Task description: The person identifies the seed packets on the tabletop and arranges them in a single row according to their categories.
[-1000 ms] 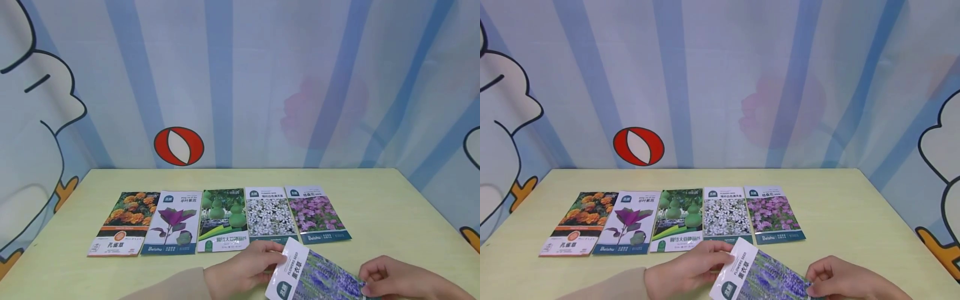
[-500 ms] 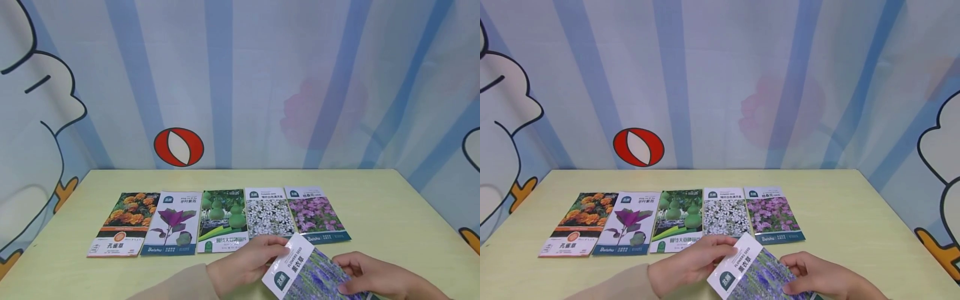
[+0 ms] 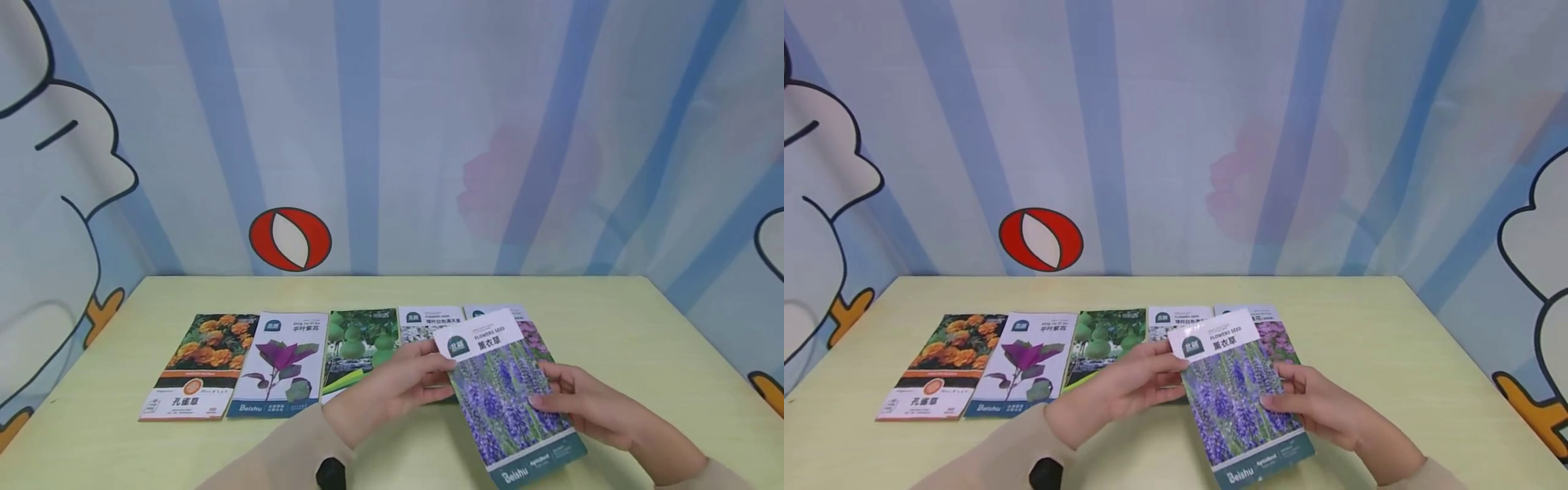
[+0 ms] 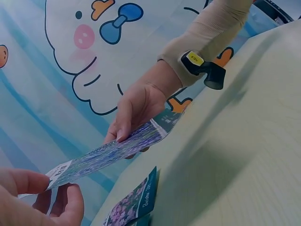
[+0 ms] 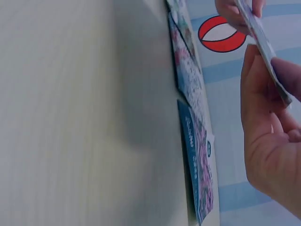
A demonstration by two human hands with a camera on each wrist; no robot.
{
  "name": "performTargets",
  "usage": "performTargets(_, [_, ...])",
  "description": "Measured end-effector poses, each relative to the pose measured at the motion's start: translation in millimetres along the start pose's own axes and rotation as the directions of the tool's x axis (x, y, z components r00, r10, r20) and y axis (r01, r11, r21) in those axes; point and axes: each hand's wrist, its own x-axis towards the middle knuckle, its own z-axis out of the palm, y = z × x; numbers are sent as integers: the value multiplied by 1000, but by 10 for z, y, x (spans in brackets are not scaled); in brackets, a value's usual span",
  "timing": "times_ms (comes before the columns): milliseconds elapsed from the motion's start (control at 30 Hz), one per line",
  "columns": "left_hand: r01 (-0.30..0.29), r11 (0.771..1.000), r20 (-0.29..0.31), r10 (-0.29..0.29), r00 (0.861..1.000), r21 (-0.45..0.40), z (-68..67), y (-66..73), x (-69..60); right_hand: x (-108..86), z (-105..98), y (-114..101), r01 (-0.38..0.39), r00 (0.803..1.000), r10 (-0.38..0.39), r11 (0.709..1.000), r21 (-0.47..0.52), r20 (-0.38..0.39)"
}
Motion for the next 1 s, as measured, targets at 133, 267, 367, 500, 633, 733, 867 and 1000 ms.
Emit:
performTargets(133, [-8,999,0,8,1000,-32,15,-6,62,93,50,-44,111,994,-111,993,47,6])
performTargets(267, [-18,996,-21,16,1000,-85,29,-26,149,204,87,-86,200,979,-202,971,129,2])
performTargets(367, [-45,993,-37,41,998,-111,32,-29,226,264,99,-143,213,977,-206,966,148,-60])
performTargets(500, [-71,988,-57,64,996,-134,37,-14,317,299,75,-221,198,973,-184,976,92,-139])
performTargets(633, [-67,983,-67,56,996,-170,30,5,356,329,18,-269,220,968,-209,973,67,-140])
performTargets(733, [-60,982,-78,46,996,-177,35,26,361,345,-47,-298,259,960,-249,963,69,-128])
performTargets(867, [-56,990,-96,43,994,-132,45,80,373,334,-172,-343,293,949,-284,955,49,-138])
performTargets(1000, [-68,990,-109,54,993,-126,59,118,389,312,-302,-380,294,950,-290,956,19,-116])
